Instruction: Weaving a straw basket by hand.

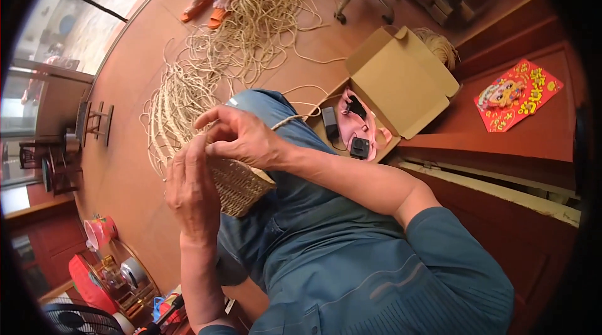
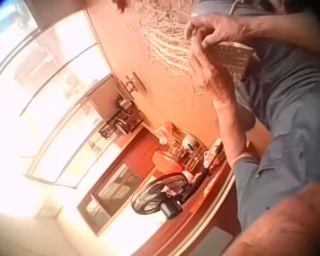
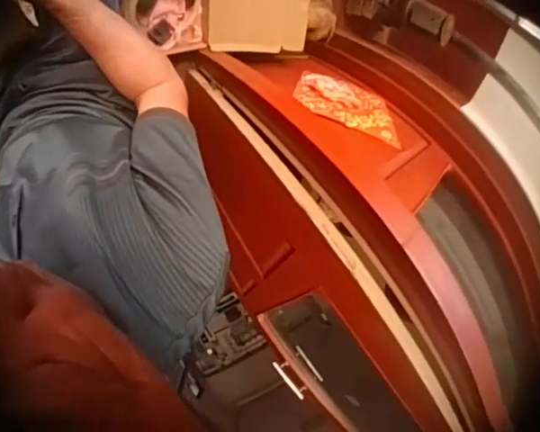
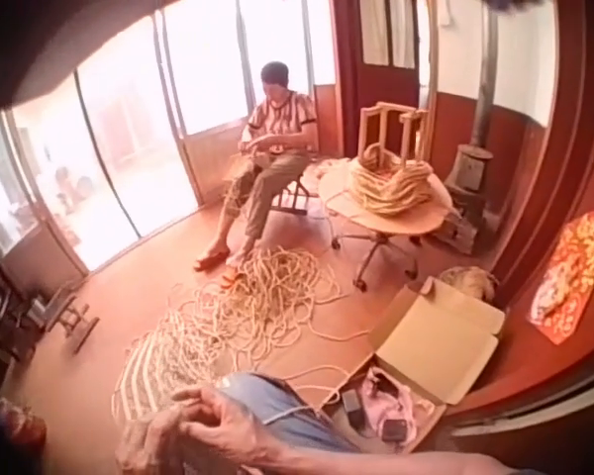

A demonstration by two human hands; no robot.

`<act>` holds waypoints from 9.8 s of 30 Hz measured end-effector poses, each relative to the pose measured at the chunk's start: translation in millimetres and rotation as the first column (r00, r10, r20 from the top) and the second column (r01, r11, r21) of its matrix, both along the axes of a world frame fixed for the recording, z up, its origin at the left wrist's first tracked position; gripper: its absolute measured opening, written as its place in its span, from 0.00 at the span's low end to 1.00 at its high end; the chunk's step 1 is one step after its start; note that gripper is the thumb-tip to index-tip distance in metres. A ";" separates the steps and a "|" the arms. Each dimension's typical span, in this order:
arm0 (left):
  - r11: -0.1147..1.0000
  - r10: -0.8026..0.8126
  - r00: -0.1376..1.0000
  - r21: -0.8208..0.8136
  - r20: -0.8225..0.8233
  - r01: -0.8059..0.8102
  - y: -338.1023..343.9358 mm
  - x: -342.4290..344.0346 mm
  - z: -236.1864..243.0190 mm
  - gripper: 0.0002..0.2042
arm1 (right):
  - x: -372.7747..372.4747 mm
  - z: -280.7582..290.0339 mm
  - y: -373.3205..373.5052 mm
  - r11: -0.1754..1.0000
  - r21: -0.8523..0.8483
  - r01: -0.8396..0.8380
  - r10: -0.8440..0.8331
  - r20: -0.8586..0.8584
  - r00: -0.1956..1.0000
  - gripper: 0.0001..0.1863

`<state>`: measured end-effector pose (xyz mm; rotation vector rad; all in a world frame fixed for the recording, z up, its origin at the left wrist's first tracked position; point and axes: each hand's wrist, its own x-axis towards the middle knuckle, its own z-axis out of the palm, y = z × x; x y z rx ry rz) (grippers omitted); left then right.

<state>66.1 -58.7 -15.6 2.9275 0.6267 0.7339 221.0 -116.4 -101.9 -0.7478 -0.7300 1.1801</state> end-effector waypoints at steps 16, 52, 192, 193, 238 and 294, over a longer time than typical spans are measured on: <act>0.979 -0.007 0.996 -0.202 -0.090 -0.011 -9.2 10.5 9.3 0.11 | -10.7 16.6 -33.3 0.930 -0.024 0.366 -0.325 0.408 0.853 0.19; 0.904 0.307 0.931 0.366 -0.198 -0.220 48.9 -107.9 47.3 0.11 | -24.1 39.3 -34.0 0.863 0.468 0.192 -0.469 0.882 -0.041 0.23; 0.583 0.169 0.874 -0.761 0.455 0.283 18.9 -91.1 -100.0 0.19 | -56.1 81.8 0.1 0.998 0.050 -0.043 -0.058 0.975 -0.213 0.15; 0.582 0.169 0.874 -0.762 0.455 0.284 20.1 -88.9 -103.2 0.19 | -55.8 81.0 -0.5 0.998 0.049 -0.042 -0.056 0.975 -0.213 0.15; 0.729 0.493 0.746 -0.681 0.448 -0.073 -0.9 -103.6 -54.5 0.05 | -54.7 66.5 -2.7 0.987 0.162 -0.020 -0.163 0.984 -0.070 0.17; 0.610 0.594 0.799 -0.700 0.095 -0.371 -0.7 -119.6 -88.5 0.09 | -20.6 1.9 -40.6 0.879 0.401 0.258 -0.465 0.840 0.280 0.18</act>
